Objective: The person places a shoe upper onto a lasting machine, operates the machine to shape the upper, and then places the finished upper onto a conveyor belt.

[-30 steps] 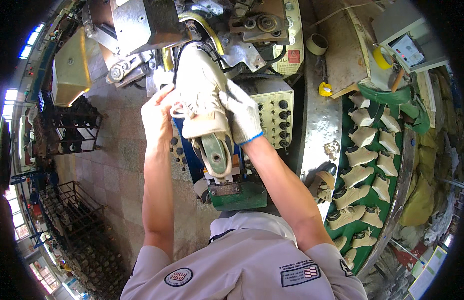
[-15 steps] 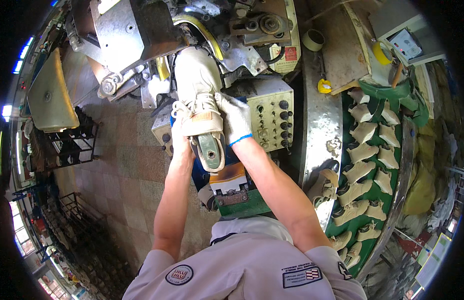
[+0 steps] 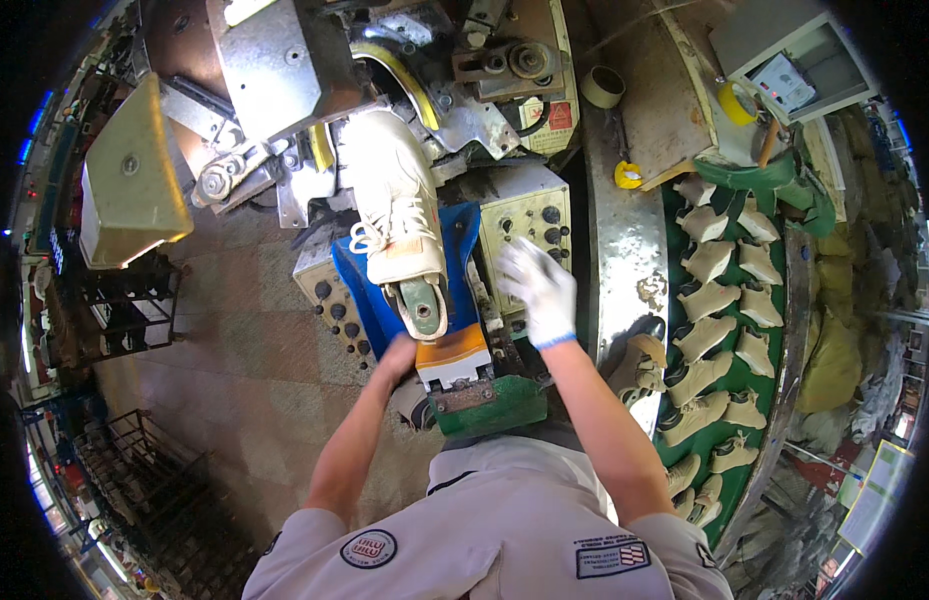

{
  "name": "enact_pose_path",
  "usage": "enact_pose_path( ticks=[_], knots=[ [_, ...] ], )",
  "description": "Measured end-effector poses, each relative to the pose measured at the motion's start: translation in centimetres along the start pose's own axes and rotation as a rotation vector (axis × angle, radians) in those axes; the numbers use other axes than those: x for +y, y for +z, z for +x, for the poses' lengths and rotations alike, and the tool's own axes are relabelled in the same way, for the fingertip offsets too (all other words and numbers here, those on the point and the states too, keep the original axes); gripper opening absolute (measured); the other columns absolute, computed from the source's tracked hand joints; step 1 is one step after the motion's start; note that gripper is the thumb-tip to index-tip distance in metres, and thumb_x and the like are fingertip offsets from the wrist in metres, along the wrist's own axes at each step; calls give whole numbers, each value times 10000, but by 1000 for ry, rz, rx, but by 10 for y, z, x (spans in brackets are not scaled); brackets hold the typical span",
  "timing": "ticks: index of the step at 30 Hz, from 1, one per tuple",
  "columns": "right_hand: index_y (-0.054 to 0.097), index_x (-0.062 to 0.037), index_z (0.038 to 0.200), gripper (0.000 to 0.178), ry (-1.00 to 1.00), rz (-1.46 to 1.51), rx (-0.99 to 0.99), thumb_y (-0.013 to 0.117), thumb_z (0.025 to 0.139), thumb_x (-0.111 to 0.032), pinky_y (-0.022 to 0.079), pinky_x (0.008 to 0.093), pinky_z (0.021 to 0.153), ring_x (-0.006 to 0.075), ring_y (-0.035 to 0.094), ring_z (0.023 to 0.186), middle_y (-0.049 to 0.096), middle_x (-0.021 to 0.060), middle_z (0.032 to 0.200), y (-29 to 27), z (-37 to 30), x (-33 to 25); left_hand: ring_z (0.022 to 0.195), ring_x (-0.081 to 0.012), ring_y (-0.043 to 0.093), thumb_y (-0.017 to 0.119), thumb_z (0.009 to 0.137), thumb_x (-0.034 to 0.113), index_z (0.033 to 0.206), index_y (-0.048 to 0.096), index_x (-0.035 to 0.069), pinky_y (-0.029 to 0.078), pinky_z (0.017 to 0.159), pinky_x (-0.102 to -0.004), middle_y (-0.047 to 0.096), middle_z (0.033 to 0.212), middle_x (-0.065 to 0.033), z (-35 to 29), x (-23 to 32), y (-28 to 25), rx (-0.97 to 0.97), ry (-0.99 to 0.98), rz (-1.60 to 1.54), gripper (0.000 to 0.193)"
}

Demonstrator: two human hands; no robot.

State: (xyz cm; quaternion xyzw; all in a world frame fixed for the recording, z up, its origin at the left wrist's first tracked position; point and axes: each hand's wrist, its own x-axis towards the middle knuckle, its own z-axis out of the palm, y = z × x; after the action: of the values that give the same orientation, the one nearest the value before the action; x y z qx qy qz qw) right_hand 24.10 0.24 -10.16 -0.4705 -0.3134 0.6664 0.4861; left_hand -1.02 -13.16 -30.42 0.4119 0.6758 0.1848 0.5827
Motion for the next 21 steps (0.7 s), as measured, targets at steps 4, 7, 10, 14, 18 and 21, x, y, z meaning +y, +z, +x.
enact_pose_path(
  ticks=[4,7,10,14,18,21],
  knots=[
    [440,111,1414,494,143,83,97,559,1032,-179,622,409,791,356,684,1102,613,265,1298,-58,-34,-4,1047,-313,671,631,906,331,1148,684,1,517,856,-417,708,1125,-240,7,-130,34,-190,159,-47,413],
    [456,108,1397,522,156,72,42,607,1010,-208,612,423,768,351,688,1079,625,257,1273,-48,-46,-13,1023,-267,684,646,911,323,1160,699,16,523,841,-388,731,1116,-186,-14,-128,8,-111,114,-187,398],
    [471,103,1394,505,76,98,71,601,996,-179,606,421,793,350,694,1067,633,251,1270,-87,-72,-45,934,-255,673,734,830,281,1055,704,-59,507,826,-387,725,1025,-201,-74,-9,-12,-8,-64,-195,409],
    [434,102,1430,480,159,319,-15,511,1015,-127,584,414,917,322,680,1117,618,241,1323,-118,-112,-79,838,-191,643,785,783,112,1077,695,-4,510,796,-358,706,960,-84,-226,147,-75,358,-165,-291,329],
    [466,49,1430,493,71,267,-528,548,1040,-241,599,429,889,344,691,1085,641,274,1270,-59,-105,-69,866,-210,652,687,874,198,1109,689,-35,509,834,-328,704,972,-116,-243,148,-111,511,273,-96,331],
    [509,21,1407,661,192,646,-774,450,1044,-528,572,515,891,358,659,1133,618,260,1312,-39,-104,-52,944,-268,672,583,957,274,1207,669,-35,509,912,-347,705,1052,-171,-230,210,-30,594,370,-154,407]
  ],
)
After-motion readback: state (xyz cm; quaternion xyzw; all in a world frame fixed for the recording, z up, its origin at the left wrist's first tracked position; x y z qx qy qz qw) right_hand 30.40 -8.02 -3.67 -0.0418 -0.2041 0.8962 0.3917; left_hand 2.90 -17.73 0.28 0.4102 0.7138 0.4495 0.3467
